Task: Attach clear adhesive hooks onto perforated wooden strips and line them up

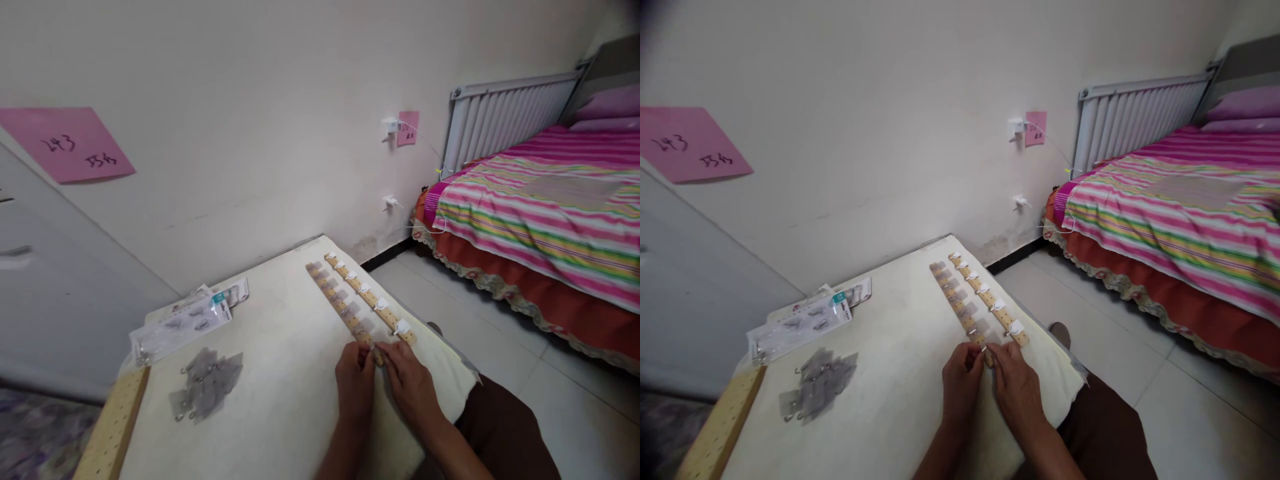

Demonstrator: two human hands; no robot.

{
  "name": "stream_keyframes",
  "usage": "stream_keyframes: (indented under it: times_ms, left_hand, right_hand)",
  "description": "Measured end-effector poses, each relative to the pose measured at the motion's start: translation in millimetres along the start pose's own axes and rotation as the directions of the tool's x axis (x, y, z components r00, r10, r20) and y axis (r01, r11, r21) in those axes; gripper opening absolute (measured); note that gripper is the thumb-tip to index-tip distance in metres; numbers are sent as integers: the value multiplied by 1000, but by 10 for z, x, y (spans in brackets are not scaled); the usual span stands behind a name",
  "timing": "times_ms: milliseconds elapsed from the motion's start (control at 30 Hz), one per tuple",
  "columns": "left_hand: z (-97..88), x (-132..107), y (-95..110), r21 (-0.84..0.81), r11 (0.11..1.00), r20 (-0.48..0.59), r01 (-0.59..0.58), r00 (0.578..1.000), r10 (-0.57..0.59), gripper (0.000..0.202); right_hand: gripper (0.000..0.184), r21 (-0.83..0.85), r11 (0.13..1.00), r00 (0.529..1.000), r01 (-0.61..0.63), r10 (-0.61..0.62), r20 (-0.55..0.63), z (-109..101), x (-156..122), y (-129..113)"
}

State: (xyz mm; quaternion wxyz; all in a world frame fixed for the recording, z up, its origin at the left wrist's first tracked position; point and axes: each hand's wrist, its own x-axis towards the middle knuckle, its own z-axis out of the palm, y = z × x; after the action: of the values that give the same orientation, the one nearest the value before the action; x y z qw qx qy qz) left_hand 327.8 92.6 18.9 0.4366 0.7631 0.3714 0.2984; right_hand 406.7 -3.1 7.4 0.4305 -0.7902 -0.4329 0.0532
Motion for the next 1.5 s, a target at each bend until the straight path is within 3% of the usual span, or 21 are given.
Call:
stream_keyframes:
  times_ms: [700, 1267, 1500]
  left_hand:
    - [-7, -5, 24, 9, 1000, 30, -18, 999, 17, 10]
    - [-72, -55, 77, -29, 999, 6, 38, 999, -38, 17]
    - [-225, -101, 99, -126, 986, -86, 109, 989, -120, 30]
  right_hand:
    - [29, -106, 994, 1000, -3, 3, -3, -2, 1, -62]
    - [32, -38, 999, 993, 22, -26, -114, 7, -24, 3]
    - [22, 138, 990, 985, 11, 13, -172, -96, -69, -81]
